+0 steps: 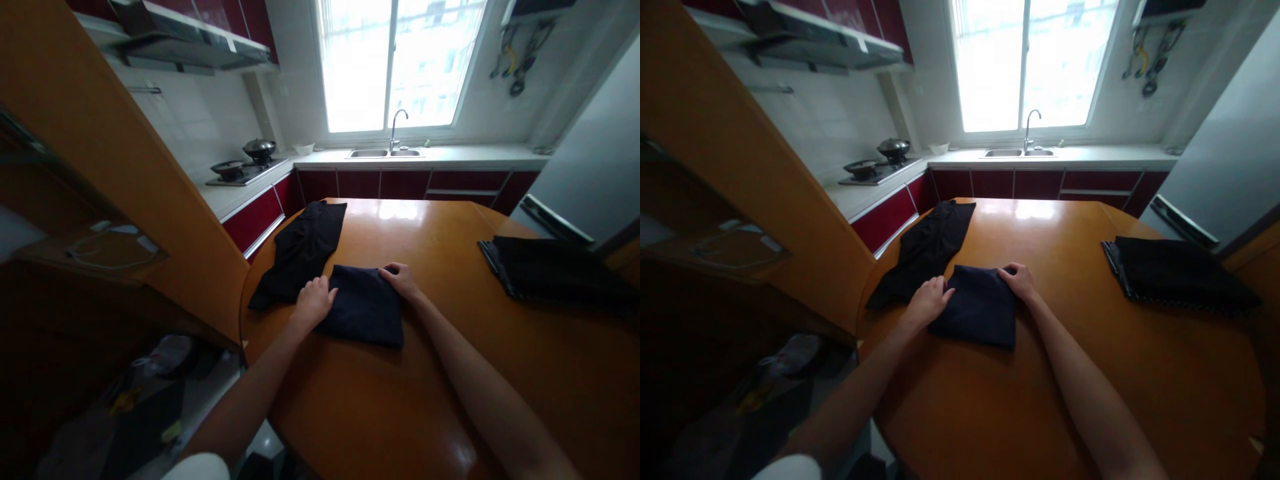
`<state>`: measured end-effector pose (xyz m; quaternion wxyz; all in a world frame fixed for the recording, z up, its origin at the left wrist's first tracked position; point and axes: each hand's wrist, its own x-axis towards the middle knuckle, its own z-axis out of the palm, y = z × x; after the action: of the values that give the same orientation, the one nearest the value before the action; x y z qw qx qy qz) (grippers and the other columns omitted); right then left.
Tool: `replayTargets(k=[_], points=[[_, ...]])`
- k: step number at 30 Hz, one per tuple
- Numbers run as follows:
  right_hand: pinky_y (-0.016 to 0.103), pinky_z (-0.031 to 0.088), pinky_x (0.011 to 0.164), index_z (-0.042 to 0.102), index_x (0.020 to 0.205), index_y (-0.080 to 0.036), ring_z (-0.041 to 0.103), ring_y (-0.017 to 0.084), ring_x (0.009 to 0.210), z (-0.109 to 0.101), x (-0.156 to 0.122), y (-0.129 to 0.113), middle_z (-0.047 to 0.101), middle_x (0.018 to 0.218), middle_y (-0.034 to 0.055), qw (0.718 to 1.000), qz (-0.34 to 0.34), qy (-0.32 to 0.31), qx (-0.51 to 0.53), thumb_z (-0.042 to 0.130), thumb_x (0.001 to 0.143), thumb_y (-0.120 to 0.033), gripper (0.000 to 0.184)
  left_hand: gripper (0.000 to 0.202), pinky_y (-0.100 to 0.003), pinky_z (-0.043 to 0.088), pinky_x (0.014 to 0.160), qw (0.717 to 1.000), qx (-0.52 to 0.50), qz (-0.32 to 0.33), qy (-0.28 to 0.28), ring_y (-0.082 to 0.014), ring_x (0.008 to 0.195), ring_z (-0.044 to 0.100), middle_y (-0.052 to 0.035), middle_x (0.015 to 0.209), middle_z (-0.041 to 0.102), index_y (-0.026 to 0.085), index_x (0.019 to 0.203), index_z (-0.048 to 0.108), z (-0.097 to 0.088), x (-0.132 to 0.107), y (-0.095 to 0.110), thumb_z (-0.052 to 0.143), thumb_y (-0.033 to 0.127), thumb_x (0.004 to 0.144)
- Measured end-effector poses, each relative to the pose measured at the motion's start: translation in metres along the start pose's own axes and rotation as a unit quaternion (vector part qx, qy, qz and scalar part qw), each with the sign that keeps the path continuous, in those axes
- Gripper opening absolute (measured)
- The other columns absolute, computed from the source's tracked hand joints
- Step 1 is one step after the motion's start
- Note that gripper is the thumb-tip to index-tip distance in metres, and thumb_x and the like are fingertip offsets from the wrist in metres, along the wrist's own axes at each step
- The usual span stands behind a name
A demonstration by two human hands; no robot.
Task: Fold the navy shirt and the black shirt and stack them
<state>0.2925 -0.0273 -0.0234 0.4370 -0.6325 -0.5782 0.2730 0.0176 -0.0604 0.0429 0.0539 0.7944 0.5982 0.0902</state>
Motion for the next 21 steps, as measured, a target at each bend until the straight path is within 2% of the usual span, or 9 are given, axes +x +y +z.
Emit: replayTargets(k=[2,4,9,14,18,21], points=[[0.03,0.052,0.078,0.076,0.088,-0.019,0.069,0.021,0.083,0.001,0.0,0.001,0.076,0.087,0.0056,1.0,0.007,0.001,-0.012,0.066,0.078,-0.051,0.034,0.029,-0.039,0.049,0.088,0.998,0.003,-0.029,-0.046,-0.0312,0.099,0.066,-0.0181,0.104,0.068,0.014,0.105,0.062,0.0,-0.013,-0.02,0.055,0.042,0.099],[0.031,0.052,0.079,0.077,0.088,-0.02,0.069,0.021,0.083,0.001,0.001,0.002,0.076,0.087,0.0056,1.0,0.01,0.002,-0.019,0.066,0.078,-0.051,0.034,0.026,-0.035,0.049,0.083,0.996,-0.013,-0.04,-0.073,-0.0283,0.093,0.068,-0.0153,0.098,0.07,0.015,0.1,0.062,0.004,-0.023,-0.029,0.057,0.041,0.099],[0.031,0.052,0.074,0.076,0.085,-0.018,0.068,0.021,0.078,0.0,0.0,0.004,0.076,0.083,0.0061,1.0,-0.006,0.008,-0.01,0.065,0.079,-0.052,0.036,0.018,-0.029,0.046,0.078,0.998,-0.06,-0.026,-0.027,-0.0219,0.088,0.067,-0.0083,0.094,0.07,0.019,0.087,0.064,0.015,-0.028,-0.033,0.06,0.033,0.097],[0.032,0.052,0.073,0.077,0.087,-0.018,0.068,0.022,0.079,-0.002,-0.002,0.001,0.075,0.082,0.0061,1.0,-0.015,0.0,0.012,0.066,0.079,-0.052,0.037,0.018,-0.026,0.044,0.071,0.99,-0.107,-0.043,-0.084,-0.019,0.082,0.067,-0.0059,0.088,0.071,0.018,0.084,0.064,0.017,-0.026,-0.035,0.061,0.03,0.098],[0.032,0.053,0.075,0.077,0.092,-0.019,0.069,0.023,0.083,-0.004,-0.002,0.002,0.076,0.087,0.0056,0.999,-0.017,-0.015,0.025,0.068,0.078,-0.051,0.036,0.019,-0.027,0.044,0.074,0.995,-0.062,-0.039,-0.067,-0.0189,0.084,0.067,-0.007,0.093,0.071,0.018,0.091,0.063,0.009,-0.036,-0.038,0.052,0.028,0.102],[0.033,0.055,0.077,0.077,0.093,-0.021,0.071,0.023,0.085,-0.003,0.0,0.004,0.077,0.088,0.0049,1.0,-0.01,-0.008,0.008,0.071,0.076,-0.049,0.034,0.018,-0.03,0.046,0.079,0.995,0.022,-0.032,-0.089,-0.0223,0.091,0.067,-0.0103,0.099,0.07,0.016,0.095,0.063,-0.005,-0.042,-0.034,0.051,0.028,0.103]])
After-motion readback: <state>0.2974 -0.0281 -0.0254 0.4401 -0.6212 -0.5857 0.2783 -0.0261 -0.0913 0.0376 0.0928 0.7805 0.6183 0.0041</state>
